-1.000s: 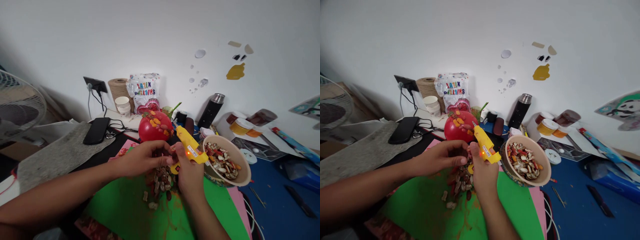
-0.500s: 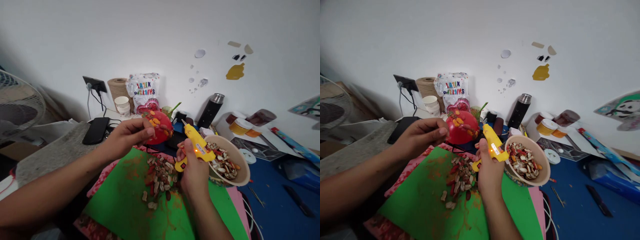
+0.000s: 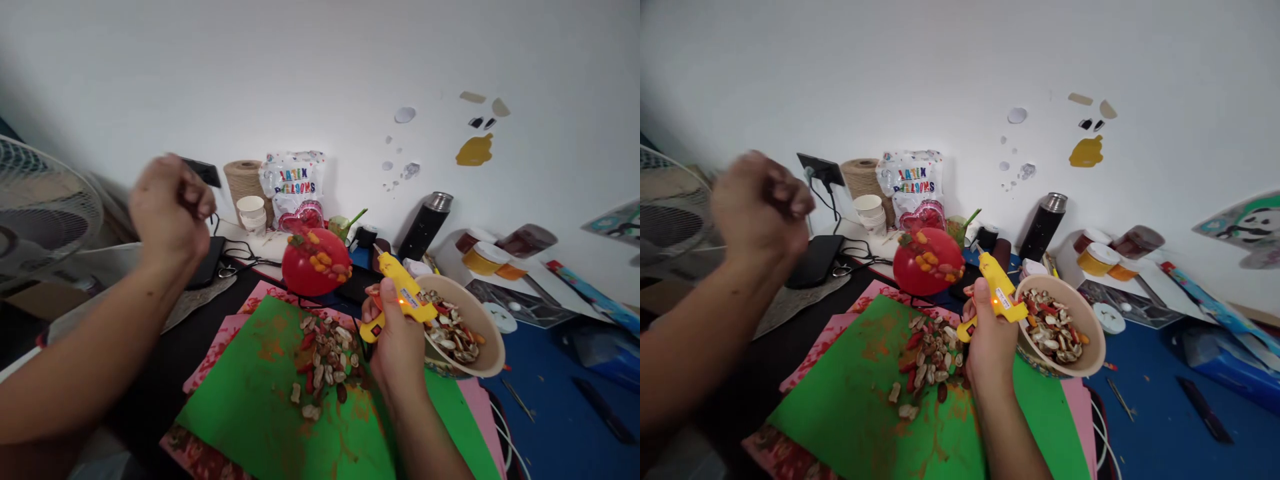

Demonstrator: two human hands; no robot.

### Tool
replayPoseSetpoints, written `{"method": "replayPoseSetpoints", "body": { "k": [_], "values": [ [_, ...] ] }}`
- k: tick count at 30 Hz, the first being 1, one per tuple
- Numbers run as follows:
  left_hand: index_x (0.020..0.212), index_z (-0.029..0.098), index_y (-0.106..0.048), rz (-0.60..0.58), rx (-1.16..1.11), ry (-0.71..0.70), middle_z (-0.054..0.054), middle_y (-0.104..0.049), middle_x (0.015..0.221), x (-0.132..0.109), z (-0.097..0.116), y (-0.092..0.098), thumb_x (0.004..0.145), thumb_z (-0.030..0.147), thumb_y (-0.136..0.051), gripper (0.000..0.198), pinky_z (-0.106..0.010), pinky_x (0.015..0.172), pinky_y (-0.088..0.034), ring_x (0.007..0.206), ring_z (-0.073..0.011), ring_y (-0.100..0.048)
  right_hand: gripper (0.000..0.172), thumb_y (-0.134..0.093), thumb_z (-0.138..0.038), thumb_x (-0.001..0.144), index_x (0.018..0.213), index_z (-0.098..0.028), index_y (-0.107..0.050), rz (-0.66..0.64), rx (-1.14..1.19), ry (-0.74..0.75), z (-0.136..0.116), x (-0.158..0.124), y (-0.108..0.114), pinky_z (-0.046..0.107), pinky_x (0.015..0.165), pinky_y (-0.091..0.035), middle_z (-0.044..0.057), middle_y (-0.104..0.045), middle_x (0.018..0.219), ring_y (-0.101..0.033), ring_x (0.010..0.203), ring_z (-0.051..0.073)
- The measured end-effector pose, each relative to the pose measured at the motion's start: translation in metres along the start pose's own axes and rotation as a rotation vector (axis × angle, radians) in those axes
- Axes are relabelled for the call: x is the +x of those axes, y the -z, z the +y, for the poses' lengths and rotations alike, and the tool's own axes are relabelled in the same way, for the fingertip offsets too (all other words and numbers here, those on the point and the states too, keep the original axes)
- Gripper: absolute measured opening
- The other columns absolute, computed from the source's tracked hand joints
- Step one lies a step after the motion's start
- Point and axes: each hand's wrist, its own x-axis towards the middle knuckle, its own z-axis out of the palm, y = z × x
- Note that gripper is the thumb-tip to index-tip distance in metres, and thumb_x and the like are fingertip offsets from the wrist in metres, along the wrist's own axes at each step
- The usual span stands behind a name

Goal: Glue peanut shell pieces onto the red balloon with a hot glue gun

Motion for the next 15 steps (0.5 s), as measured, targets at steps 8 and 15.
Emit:
{"method": "replayPoseSetpoints", "body": {
  "k": [8, 15],
  "values": [
    [0.060, 0.024, -0.039, -0.390, 0.188, 0.329, 0.006, -0.029, 0.059, -0.012, -0.024, -0.005, 0.092, 0.066, -0.089, 0.072, -0.033, 0.054, -0.019, 0.056, -0.0089, -0.025, 0.054, -0.104, -0.064, 0.071, 0.078, -0.019, -0.075, -0.023, 0.021, -0.011, 0.003, -0.002, 0.001, 0.025, 0.047, -0.037, -0.006, -0.058, 0.056, -0.050, 0.050, 0.012],
    [0.059, 0.022, -0.050, -0.745, 0.091, 0.167, 0.003, -0.043, 0.056, -0.038, 0.056, -0.022, 0.106, 0.057, -0.080, 0.066, -0.035, 0.052, -0.027, 0.053, -0.0114, -0.039, 0.058, -0.099, -0.072, 0.077, 0.082, -0.020, -0.076, -0.072, -0.033, -0.019, 0.015, -0.004, 0.004, 0.025, 0.048, -0.040, -0.007, -0.057, 0.055, -0.052, 0.051, 0.013]
  ]
}}
